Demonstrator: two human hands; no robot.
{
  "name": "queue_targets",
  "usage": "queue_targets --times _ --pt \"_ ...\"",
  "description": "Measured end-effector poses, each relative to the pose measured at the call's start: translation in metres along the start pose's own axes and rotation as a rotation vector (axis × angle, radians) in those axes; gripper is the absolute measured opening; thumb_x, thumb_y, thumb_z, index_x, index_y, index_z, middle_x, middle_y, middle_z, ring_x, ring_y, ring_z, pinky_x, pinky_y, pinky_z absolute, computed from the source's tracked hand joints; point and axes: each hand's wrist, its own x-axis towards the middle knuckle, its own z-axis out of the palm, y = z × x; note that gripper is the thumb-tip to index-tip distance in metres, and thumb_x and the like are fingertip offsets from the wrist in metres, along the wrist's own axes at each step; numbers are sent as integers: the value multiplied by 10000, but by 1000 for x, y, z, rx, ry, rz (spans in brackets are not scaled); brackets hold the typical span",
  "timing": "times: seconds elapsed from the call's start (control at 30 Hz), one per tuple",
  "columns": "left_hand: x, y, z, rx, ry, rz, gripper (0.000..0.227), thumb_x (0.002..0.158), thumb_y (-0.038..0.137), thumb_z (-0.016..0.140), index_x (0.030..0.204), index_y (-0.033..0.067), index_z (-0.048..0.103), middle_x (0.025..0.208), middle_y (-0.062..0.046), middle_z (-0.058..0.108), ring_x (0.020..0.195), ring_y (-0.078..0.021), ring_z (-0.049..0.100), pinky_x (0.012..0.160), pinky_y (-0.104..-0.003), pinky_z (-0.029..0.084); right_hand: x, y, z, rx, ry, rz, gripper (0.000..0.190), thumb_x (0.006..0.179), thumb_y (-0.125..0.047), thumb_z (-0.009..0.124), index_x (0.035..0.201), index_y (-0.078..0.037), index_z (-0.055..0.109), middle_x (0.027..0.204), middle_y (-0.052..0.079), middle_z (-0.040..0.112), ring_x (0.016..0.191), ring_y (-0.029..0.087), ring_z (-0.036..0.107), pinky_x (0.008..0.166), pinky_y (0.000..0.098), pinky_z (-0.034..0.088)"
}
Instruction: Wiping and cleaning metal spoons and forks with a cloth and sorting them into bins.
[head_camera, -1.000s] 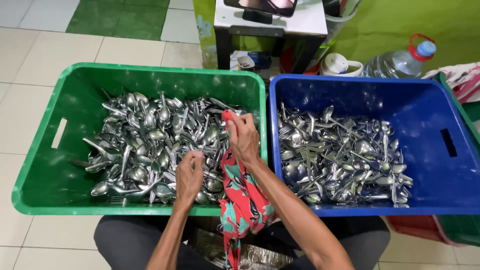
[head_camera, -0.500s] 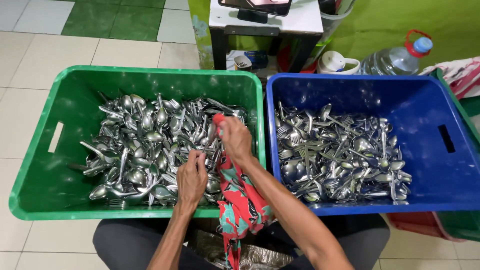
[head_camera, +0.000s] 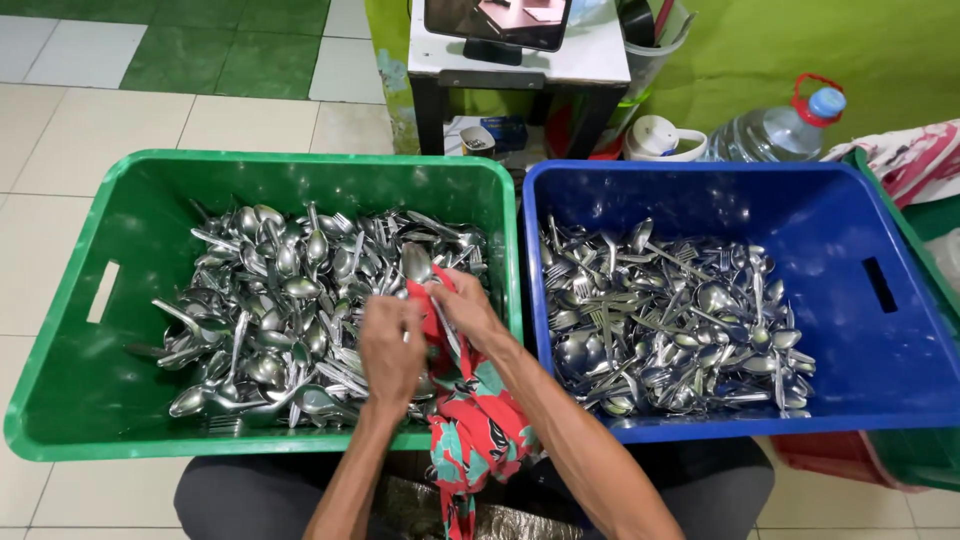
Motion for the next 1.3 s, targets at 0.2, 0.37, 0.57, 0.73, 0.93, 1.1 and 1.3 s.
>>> queue_targets --times 0.2,0.37,0.57,0.73,0.93,1.1,1.3 --pt "68 14 -34 -771 -109 -333 525 1077 444 458 1330 -1 576 1063 -187 750 1400 -388 460 1174 -512 321 -10 -6 4 104 -250 -259 87 934 -158 701 869 -101 695 682 1 637 683 108 580 700 250 488" --pt "79 -39 19 -839 -8 -431 509 1142 332 358 740 76 537 536 -85 580 483 -224 659 512 -326 545 -50 -55 -4 94 -340 -197 268 1042 -198 559 784 -145 609 686 -62 572 664 84 513 760 251 468" --pt "84 -92 49 -928 103 -778 365 1068 268 358 791 136 557 536 18 478 410 -136 522 376 -246 417 -60 -47 -9 -145 -450 -8 330 1074 -273 481 804 -136 611 680 18 592 702 171 553 747 361 446" --pt "84 -108 19 -981 162 -831 433 1050 374 478 842 77 714 532 8 360 382 -91 423 379 -212 324 -10 12 -4 -348 -163 -116 315 1042 -294 462 1042 -48 658 835 211 679 901 388 654 885 510 484" --pt "81 -48 29 -1204 37 -787 421 1079 366 479 1045 19 716 815 -50 520 789 -161 634 687 -305 507 -45 -41 25 -402 60 -625 319 1001 -68 487 1295 -32 605 1078 229 680 996 428 691 855 486 570" --pt "84 -72 41 -1453 221 -800 374 1105 284 376 1021 -9 592 931 -161 714 956 -274 751 949 -519 614 -22 9 37 -777 -101 -873 440 940 -53 486 1377 -30 535 1218 246 614 917 452 702 689 489 610" --pt "84 -125 50 -1174 504 -1041 313 1023 286 484 926 56 673 673 -44 443 482 -184 612 541 -415 724 -63 3 28 -1160 -103 -1032 505 919 -13 495 1423 -3 463 1066 167 530 821 355 658 564 454 595"
